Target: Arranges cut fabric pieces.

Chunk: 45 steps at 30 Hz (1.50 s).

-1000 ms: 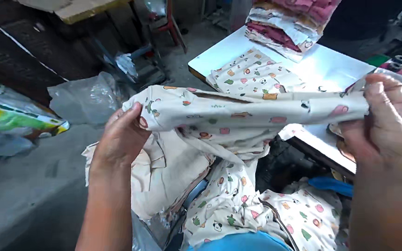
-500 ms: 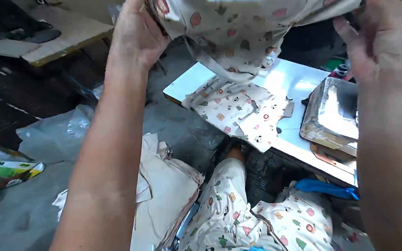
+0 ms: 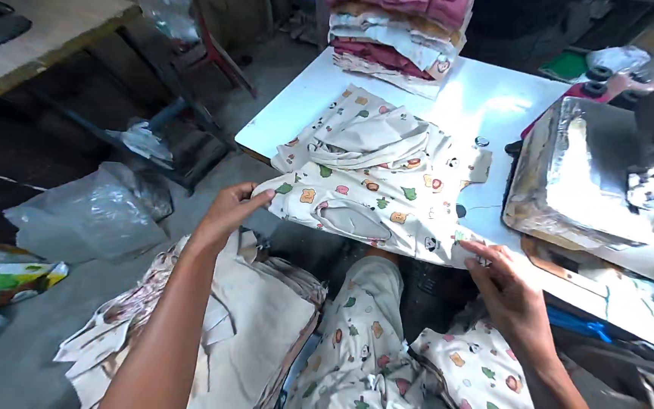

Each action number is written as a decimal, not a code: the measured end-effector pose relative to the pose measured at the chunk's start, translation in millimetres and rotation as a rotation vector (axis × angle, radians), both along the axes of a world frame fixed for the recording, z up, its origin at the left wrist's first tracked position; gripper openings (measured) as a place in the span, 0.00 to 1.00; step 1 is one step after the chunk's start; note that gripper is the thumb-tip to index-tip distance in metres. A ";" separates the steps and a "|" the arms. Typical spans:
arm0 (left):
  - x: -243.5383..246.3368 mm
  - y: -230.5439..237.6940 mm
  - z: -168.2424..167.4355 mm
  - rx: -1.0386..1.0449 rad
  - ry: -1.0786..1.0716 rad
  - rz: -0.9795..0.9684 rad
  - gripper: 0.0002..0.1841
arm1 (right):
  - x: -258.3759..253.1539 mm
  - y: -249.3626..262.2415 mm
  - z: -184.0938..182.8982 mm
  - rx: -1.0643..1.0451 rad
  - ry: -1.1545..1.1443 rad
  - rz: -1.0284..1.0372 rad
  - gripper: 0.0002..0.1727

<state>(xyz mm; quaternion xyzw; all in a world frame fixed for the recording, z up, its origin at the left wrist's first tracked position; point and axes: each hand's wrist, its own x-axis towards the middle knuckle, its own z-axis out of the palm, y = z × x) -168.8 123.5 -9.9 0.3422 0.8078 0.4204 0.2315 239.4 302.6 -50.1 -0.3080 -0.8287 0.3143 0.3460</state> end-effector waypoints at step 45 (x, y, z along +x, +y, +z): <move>6.8 -22.7 -15.9 0.241 -0.132 0.032 0.06 | 15.4 10.8 7.9 0.158 -0.113 0.061 0.12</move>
